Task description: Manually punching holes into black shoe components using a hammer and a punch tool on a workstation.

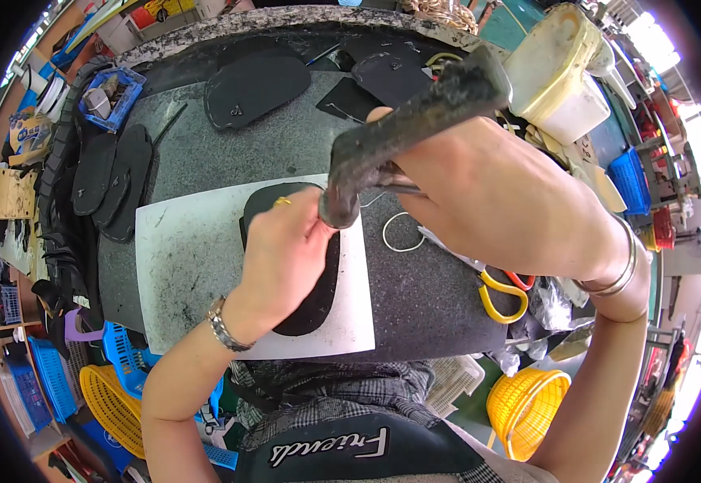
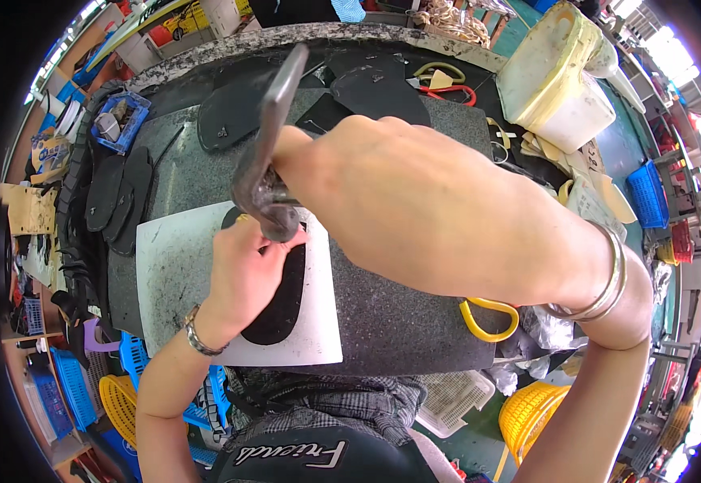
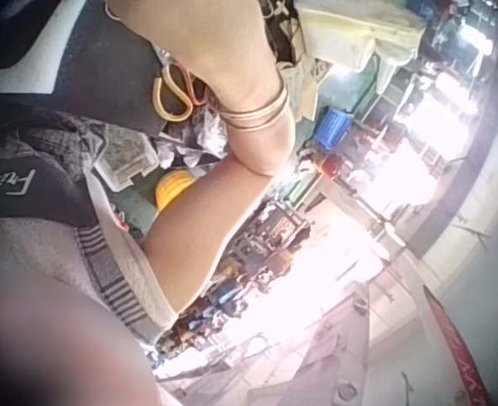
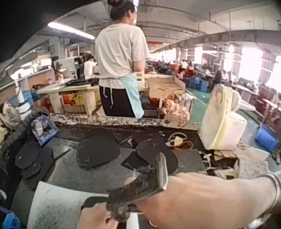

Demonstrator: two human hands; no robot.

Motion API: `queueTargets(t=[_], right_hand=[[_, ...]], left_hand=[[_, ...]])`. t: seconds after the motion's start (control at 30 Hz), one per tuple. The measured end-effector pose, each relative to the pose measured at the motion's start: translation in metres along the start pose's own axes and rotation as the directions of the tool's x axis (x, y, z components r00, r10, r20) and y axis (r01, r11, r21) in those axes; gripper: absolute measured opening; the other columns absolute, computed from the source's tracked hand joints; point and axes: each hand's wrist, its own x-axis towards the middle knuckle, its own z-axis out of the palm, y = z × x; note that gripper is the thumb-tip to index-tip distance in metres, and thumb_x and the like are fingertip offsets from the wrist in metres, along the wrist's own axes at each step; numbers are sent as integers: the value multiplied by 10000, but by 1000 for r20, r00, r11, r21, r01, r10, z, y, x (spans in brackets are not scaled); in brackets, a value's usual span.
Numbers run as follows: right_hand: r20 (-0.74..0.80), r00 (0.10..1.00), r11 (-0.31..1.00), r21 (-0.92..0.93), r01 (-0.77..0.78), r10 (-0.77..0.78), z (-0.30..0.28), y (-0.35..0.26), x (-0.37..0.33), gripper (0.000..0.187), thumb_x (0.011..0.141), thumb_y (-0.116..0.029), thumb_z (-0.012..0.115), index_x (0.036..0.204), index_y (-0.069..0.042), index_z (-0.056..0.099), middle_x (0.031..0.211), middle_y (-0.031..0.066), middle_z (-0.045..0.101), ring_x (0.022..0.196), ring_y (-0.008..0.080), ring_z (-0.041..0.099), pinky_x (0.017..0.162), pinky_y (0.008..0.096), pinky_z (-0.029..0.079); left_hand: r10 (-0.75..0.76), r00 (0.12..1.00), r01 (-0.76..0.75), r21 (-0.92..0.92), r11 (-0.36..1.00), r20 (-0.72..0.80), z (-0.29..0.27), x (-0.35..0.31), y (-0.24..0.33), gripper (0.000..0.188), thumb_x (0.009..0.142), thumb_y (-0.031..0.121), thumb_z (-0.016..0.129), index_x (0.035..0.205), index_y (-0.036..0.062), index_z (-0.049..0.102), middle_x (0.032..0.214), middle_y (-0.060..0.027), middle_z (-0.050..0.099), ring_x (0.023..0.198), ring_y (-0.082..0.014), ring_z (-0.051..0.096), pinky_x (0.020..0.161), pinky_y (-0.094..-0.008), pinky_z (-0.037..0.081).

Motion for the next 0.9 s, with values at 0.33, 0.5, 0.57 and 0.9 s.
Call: queueTargets(t=[0.33, 0.5, 0.57, 0.9], right_hand=[[-303, 949, 992, 56, 110, -88, -19, 0, 7, 108, 850, -49, 621, 914, 36, 603, 620, 107, 458, 510, 174, 393, 483, 310, 338], [-321, 938, 991, -17, 131, -130, -23, 0, 6, 161, 851, -57, 636, 982, 35, 615, 651, 111, 482, 541, 113, 405, 488, 293, 341], [-435, 892, 981, 81, 174, -122, -10, 4, 11, 170, 855, -53, 632, 998, 36, 612, 667, 116, 493, 558, 101, 425, 500, 280, 354], [-75, 997, 999, 37, 26, -23, -2, 2, 0, 127, 823, -11, 599, 948, 10, 602, 746, 161, 543, 650, 268, 524, 614, 349, 428]], left_hand=[[-336, 941, 328, -351, 877, 40, -3, 3, -2, 115, 802, 30, 714, 844, -12, 615, 734, -102, 683, 695, -151, 687, 623, -257, 518], [-356, 931, 356, -408, 840, 80, -2, 5, -5, 129, 796, 39, 721, 834, -11, 608, 732, -104, 678, 692, -177, 690, 623, -274, 523], [-379, 921, 378, -442, 813, 91, -2, 4, -6, 136, 792, 46, 724, 830, -9, 606, 728, -107, 673, 674, -185, 684, 613, -280, 520], [-447, 888, 448, -424, 788, 107, 1, 8, -13, 129, 832, 71, 696, 899, -11, 622, 742, -100, 679, 656, -100, 638, 614, -241, 486]])
